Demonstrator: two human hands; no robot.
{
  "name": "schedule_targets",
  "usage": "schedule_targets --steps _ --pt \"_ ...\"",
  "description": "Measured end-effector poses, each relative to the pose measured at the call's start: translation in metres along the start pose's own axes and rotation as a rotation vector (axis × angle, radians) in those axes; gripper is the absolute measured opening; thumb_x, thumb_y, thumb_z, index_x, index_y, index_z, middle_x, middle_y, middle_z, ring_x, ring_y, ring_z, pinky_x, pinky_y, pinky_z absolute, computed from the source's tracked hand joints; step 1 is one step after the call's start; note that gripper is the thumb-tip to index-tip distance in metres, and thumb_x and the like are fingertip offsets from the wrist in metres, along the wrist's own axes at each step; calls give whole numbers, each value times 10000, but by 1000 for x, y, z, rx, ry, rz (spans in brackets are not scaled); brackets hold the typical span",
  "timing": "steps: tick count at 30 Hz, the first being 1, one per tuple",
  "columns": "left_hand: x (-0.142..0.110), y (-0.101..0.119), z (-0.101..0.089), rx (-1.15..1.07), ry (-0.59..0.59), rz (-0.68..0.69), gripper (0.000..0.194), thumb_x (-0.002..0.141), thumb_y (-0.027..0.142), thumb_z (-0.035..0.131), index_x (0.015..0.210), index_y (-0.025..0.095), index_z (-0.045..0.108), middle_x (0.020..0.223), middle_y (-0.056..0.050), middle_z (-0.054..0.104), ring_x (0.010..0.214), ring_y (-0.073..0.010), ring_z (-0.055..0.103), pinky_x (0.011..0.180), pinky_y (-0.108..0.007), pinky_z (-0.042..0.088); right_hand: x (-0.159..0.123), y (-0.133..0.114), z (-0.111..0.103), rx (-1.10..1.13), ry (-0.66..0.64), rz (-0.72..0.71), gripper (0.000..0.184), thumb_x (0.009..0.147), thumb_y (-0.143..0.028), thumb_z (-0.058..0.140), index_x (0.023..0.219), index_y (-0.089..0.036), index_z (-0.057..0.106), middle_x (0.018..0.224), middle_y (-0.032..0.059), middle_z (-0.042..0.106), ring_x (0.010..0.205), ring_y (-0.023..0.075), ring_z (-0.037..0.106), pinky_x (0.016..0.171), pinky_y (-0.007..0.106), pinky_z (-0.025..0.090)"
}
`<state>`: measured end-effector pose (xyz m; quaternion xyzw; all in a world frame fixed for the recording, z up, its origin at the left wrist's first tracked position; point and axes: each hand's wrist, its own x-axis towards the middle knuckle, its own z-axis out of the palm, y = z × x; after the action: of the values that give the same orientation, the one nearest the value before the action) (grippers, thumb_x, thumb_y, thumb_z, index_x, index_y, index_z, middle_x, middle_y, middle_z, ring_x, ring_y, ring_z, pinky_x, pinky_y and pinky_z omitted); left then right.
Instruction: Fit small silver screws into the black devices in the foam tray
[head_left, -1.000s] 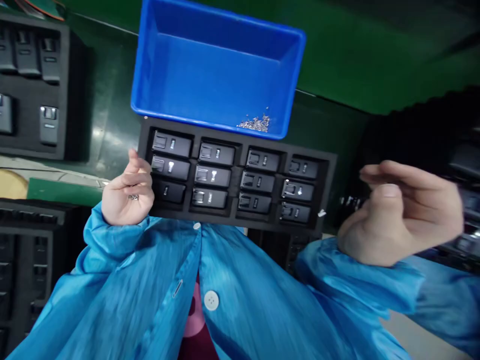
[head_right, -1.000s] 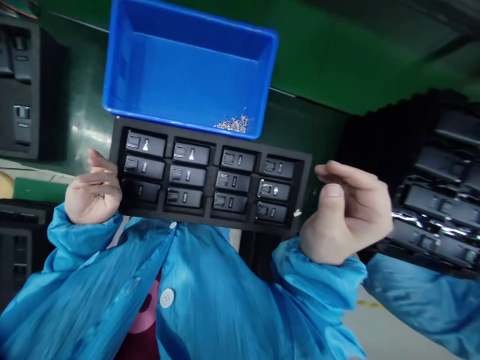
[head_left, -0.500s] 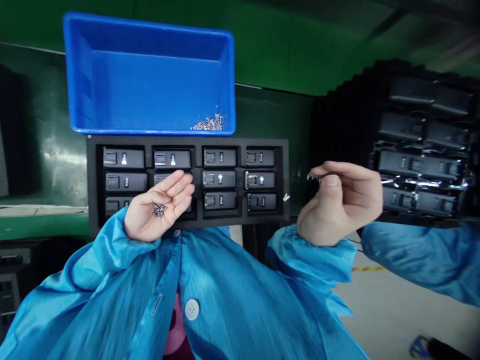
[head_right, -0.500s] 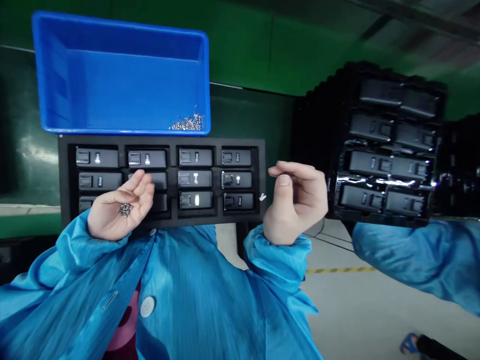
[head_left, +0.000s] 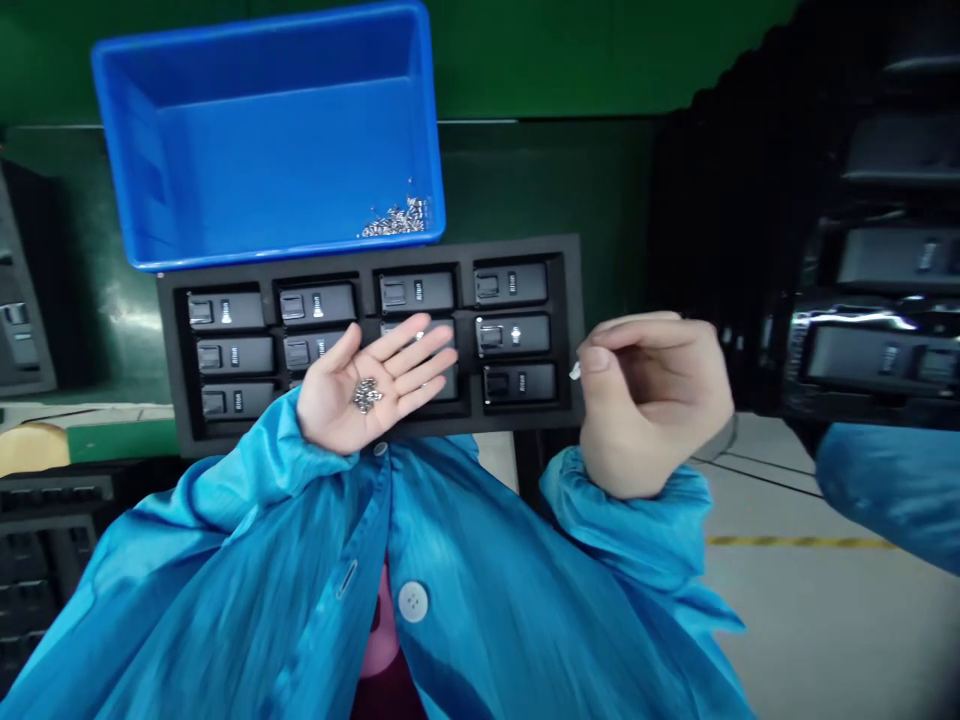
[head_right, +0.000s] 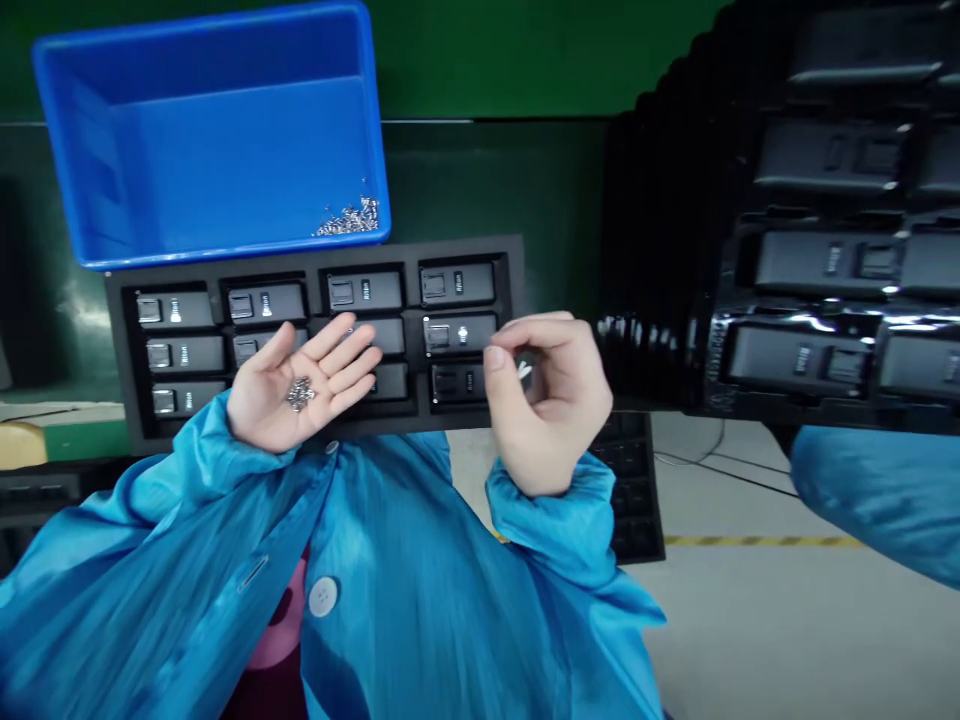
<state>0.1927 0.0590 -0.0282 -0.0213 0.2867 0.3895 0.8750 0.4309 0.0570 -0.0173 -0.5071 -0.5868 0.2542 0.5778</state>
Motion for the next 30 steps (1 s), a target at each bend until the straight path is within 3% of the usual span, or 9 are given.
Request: schedule_targets --steps 2,6,9,12,18,30 --pt "3 -4 2 -2 -45 -11 740 1054 586 160 1659 167 250 1512 -131 584 1422 -274 550 1203 -420 384 -6 -9 7 -84 -141 -14 80 898 -166 684 923 -238 660 856 2 637 805 172 609 702 348 475" --pt "2 -7 1 2 -124 -37 774 1057 589 131 1644 105 274 1570 -147 518 1453 -251 511 1110 -337 450 -16 -24 29 -283 -455 -209 100 916 -163 681 947 -255 656 917 12 704 865 194 635 794 388 486" --pt "-3 -6 -2 26 -128 -37 761 1059 579 123 1638 117 296 1602 -118 486 1485 -225 464 1013 -277 478 -21 -30 49 -395 -590 -248 45 940 -212 666 909 -244 667 920 23 722 874 218 603 769 402 433" --pt "-9 -3 -4 12 -121 -22 748 1063 555 103 1635 118 304 1615 -105 471 1485 -216 454 972 -263 487 -25 -33 64 -462 -641 -263 54 938 -242 669 885 -237 673 916 30 716 888 236 577 749 405 375" --pt "-21 4 -6 -52 -84 -3 768 1063 518 51 1624 60 304 1632 -135 433 1515 -246 418 1138 -318 406 -23 -38 83 -457 -712 -294 52 926 -195 665 910 -245 667 930 21 707 941 239 585 762 400 341" --pt "-26 5 -23 -54 -68 -51 721 1067 493 108 1587 88 403 1585 -141 501 1468 -282 483 1118 -367 441 -22 -43 96 -555 -911 -367 76 890 -195 653 831 -238 633 880 25 668 914 250 533 773 406 303"
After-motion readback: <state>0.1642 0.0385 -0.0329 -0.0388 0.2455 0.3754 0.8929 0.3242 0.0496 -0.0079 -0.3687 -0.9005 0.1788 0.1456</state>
